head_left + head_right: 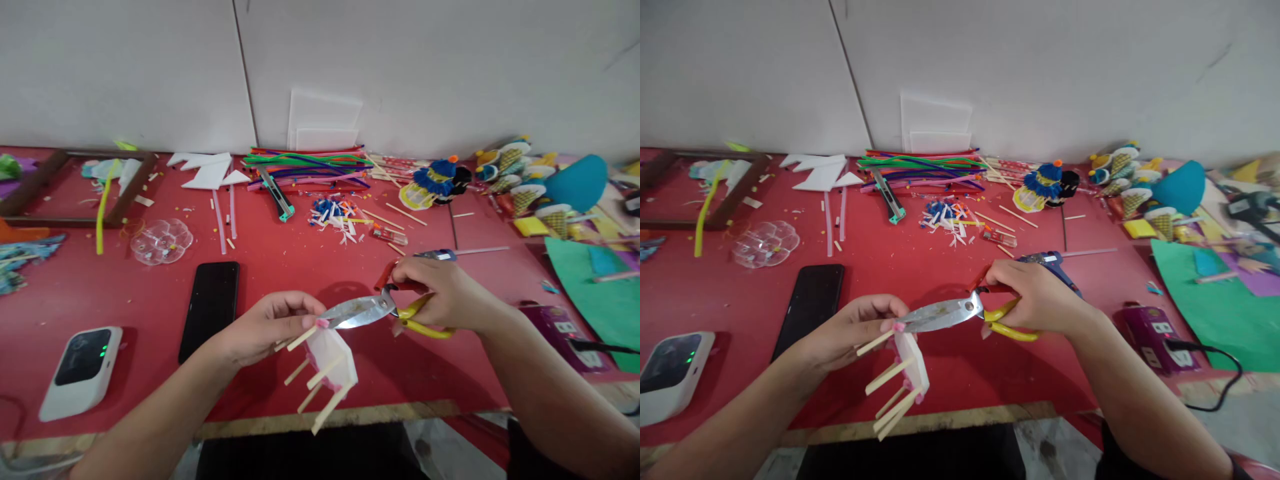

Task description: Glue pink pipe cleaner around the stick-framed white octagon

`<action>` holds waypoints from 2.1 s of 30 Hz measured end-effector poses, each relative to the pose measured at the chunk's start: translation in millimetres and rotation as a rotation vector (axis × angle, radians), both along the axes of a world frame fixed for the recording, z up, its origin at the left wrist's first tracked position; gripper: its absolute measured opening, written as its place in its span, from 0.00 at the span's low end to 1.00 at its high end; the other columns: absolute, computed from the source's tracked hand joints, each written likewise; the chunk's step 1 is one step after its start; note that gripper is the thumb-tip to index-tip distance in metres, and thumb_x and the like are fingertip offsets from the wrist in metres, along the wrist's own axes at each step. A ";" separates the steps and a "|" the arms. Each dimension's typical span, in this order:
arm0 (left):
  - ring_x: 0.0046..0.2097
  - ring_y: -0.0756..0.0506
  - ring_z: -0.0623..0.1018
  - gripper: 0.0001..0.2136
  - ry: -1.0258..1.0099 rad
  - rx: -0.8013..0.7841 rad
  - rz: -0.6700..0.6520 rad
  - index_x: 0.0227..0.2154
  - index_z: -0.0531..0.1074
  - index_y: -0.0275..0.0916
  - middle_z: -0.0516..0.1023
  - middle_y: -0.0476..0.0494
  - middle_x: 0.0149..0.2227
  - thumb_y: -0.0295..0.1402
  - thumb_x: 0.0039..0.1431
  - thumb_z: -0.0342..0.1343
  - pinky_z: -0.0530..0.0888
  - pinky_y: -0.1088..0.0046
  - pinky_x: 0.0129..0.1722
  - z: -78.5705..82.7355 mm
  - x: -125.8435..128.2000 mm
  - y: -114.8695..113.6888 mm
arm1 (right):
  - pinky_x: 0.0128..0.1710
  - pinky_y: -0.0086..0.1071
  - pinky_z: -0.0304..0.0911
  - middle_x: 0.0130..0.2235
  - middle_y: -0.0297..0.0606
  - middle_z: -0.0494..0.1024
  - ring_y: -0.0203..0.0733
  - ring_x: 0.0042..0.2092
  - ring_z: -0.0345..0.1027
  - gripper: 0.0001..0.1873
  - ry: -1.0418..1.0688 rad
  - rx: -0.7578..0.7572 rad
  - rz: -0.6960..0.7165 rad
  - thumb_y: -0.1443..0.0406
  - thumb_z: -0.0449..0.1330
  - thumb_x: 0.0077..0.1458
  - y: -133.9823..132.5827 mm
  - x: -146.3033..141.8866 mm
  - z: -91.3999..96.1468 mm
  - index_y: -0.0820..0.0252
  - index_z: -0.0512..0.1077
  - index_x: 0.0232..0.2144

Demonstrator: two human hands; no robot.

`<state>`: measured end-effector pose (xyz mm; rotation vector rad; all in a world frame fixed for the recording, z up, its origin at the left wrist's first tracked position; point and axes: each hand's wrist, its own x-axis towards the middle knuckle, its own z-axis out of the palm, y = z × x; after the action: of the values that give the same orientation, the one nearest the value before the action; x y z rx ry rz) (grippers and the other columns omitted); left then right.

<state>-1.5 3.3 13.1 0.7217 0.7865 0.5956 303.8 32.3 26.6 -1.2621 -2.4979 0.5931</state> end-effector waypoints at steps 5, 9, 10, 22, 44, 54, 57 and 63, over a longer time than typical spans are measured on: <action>0.24 0.55 0.65 0.13 -0.002 0.011 -0.048 0.28 0.80 0.37 0.73 0.51 0.23 0.40 0.43 0.71 0.57 0.78 0.24 -1.2 -1.7 0.4 | 0.29 0.29 0.58 0.29 0.32 0.73 0.37 0.29 0.65 0.23 -0.031 0.009 0.025 0.49 0.70 0.41 2.0 -1.0 2.9 0.56 0.67 0.30; 0.26 0.54 0.68 0.12 -0.013 -0.035 -0.036 0.27 0.80 0.36 0.76 0.49 0.26 0.39 0.43 0.72 0.59 0.79 0.25 1.3 -0.4 0.5 | 0.28 0.29 0.57 0.28 0.32 0.73 0.37 0.28 0.66 0.21 -0.049 0.044 0.078 0.50 0.69 0.44 4.5 -1.9 2.3 0.58 0.68 0.29; 0.26 0.54 0.69 0.12 -0.014 -0.054 -0.024 0.27 0.80 0.37 0.77 0.49 0.26 0.39 0.43 0.72 0.60 0.79 0.26 1.8 0.0 0.5 | 0.29 0.29 0.58 0.28 0.33 0.73 0.37 0.29 0.67 0.19 -0.053 0.060 0.101 0.51 0.68 0.47 5.0 -1.8 1.4 0.58 0.69 0.30; 0.27 0.55 0.74 0.12 -0.034 -0.195 -0.007 0.28 0.81 0.37 0.78 0.51 0.26 0.36 0.40 0.74 0.65 0.82 0.28 -0.8 0.3 4.8 | 0.27 0.31 0.52 0.24 0.36 0.70 0.36 0.25 0.60 0.08 -0.153 0.369 0.253 0.68 0.54 0.52 -0.1 -7.5 -18.7 0.59 0.67 0.23; 0.30 0.52 0.76 0.13 -0.044 -0.197 0.095 0.27 0.80 0.35 0.78 0.49 0.27 0.36 0.41 0.74 0.68 0.78 0.31 0.2 0.6 7.5 | 0.23 0.31 0.47 0.19 0.32 0.65 0.36 0.20 0.55 0.14 -0.131 0.491 -0.034 0.68 0.51 0.55 -1.6 -6.9 -18.1 0.55 0.57 0.19; 0.31 0.51 0.76 0.07 0.203 -0.274 0.298 0.35 0.79 0.42 0.80 0.49 0.32 0.31 0.51 0.67 0.69 0.78 0.30 2.5 5.4 8.3 | 0.22 0.33 0.53 0.27 0.42 0.78 0.47 0.27 0.73 0.21 -0.507 0.134 -0.352 0.47 0.59 0.54 -14.1 -25.8 -24.0 0.57 0.68 0.24; 0.31 0.51 0.76 0.02 0.264 -0.290 0.345 0.31 0.79 0.41 0.80 0.49 0.32 0.29 0.53 0.65 0.70 0.79 0.30 4.5 7.7 10.8 | 0.27 0.34 0.62 0.35 0.46 0.80 0.51 0.34 0.77 0.16 -0.496 0.025 -0.288 0.53 0.62 0.54 -19.6 -23.4 -32.3 0.61 0.72 0.33; 0.32 0.53 0.76 0.02 0.311 -0.277 0.353 0.32 0.79 0.42 0.79 0.49 0.34 0.29 0.55 0.63 0.69 0.80 0.30 6.4 9.0 11.7 | 0.45 0.37 0.68 0.46 0.47 0.80 0.48 0.46 0.76 0.16 -0.302 0.031 0.004 0.72 0.55 0.57 -1.5 -13.9 -11.3 0.60 0.72 0.47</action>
<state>7.5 15.1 19.5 0.4245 1.2740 0.6820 289.9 30.9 15.3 -1.4281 -2.7388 0.3868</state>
